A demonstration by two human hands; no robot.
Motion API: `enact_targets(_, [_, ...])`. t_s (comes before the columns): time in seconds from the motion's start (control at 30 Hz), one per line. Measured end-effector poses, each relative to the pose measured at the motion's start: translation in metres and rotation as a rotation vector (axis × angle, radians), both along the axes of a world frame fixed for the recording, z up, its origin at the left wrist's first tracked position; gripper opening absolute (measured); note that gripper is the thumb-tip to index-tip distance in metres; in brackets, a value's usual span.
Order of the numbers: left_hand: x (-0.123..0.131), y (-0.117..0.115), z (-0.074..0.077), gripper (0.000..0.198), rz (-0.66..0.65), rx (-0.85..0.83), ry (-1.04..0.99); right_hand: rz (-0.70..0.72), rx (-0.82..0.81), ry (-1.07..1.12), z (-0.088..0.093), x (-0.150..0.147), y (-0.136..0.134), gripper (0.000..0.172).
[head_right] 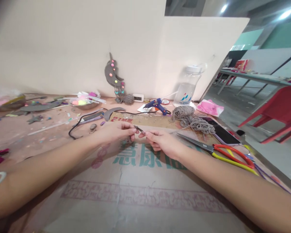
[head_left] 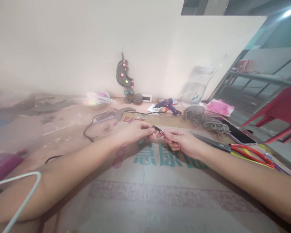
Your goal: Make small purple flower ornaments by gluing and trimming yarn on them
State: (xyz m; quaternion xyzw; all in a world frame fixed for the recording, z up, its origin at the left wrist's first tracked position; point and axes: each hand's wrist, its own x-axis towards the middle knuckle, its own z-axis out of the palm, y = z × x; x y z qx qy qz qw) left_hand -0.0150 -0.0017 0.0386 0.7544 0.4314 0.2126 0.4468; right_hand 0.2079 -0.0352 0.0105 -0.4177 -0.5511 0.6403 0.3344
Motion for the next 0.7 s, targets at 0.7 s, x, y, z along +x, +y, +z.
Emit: enact_targets(0.7, [-0.0003,0.0065,-0.0079,0.061,-0.078,-0.351,-0.347,-0.039,-0.02,0.055,0.0007,-0.0013,0.0005,0.04])
